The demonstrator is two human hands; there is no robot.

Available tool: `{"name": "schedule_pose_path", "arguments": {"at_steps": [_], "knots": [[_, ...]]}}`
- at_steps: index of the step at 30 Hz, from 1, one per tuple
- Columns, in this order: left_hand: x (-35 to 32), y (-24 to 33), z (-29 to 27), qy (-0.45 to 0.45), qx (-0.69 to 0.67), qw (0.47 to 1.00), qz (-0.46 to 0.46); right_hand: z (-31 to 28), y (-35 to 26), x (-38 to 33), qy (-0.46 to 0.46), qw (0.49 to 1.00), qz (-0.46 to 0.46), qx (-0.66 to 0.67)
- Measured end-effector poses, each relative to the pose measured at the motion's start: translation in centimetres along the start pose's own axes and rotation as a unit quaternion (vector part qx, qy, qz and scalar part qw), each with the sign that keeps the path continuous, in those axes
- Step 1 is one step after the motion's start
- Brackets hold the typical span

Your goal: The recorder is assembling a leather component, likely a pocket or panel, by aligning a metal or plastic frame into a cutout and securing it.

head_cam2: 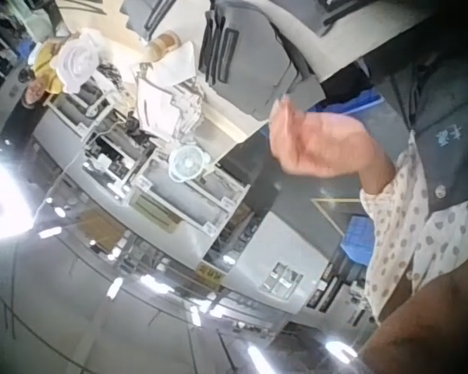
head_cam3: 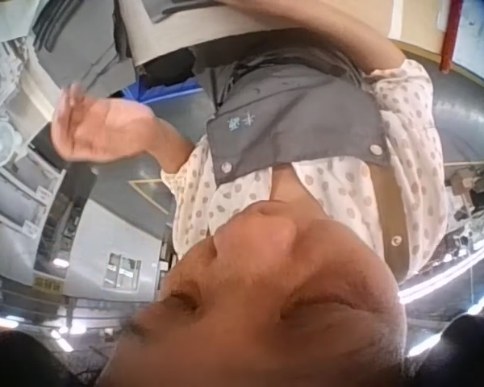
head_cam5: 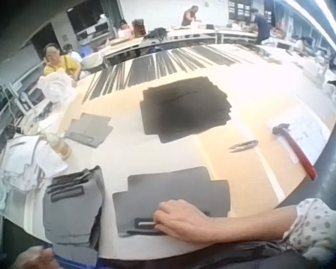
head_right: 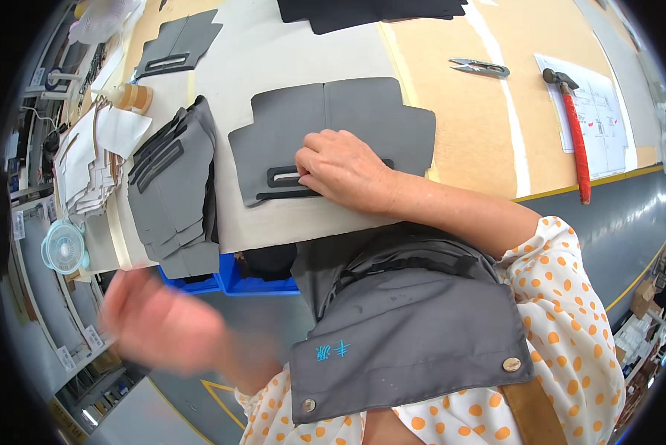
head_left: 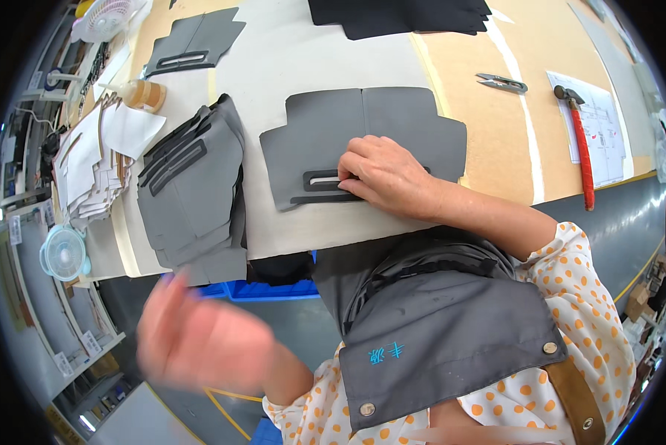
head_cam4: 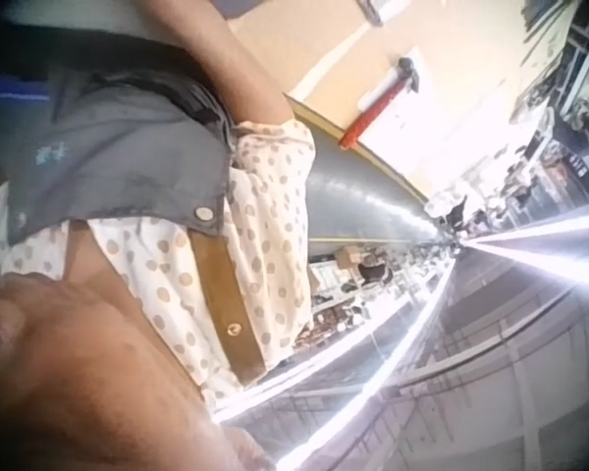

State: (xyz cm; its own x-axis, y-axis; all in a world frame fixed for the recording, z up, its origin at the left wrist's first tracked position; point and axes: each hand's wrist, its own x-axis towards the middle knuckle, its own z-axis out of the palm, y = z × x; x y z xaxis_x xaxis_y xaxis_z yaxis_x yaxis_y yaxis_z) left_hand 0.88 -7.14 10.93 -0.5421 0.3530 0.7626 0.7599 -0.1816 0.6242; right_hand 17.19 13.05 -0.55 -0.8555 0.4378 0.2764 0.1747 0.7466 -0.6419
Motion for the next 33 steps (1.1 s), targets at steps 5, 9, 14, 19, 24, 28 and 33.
{"name": "schedule_pose_path", "arguments": {"at_steps": [5,9,14,19,24,28,33], "knots": [[-5.2,-6.3,3.9,-0.363,0.143,0.921,0.014,-0.1,-0.2,0.4,-0.006,1.000,0.003,-0.025],[-7.0,-8.4,4.0,-0.395,0.171,0.901,0.045,-0.8,-0.8,0.8,-0.022,0.998,0.001,-0.055],[-7.3,-8.8,4.1,-0.404,0.177,0.896,0.048,-5.1,-0.2,2.1,-0.150,0.951,0.233,0.136],[-7.8,-9.2,4.3,-0.393,0.175,0.901,0.054,-7.7,1.5,-0.7,-0.045,0.963,0.239,0.115],[-7.8,-9.0,4.1,-0.375,0.171,0.909,0.062,-6.7,0.7,-5.4,0.019,0.989,0.133,0.069],[-7.6,-7.7,5.4,-0.393,0.134,0.904,0.097,-4.7,-0.4,-7.5,0.010,0.999,0.033,-0.022],[-8.1,-6.3,7.2,-0.437,0.127,0.884,0.105,-3.7,-0.1,-8.1,-0.007,0.996,-0.011,-0.088]]}}
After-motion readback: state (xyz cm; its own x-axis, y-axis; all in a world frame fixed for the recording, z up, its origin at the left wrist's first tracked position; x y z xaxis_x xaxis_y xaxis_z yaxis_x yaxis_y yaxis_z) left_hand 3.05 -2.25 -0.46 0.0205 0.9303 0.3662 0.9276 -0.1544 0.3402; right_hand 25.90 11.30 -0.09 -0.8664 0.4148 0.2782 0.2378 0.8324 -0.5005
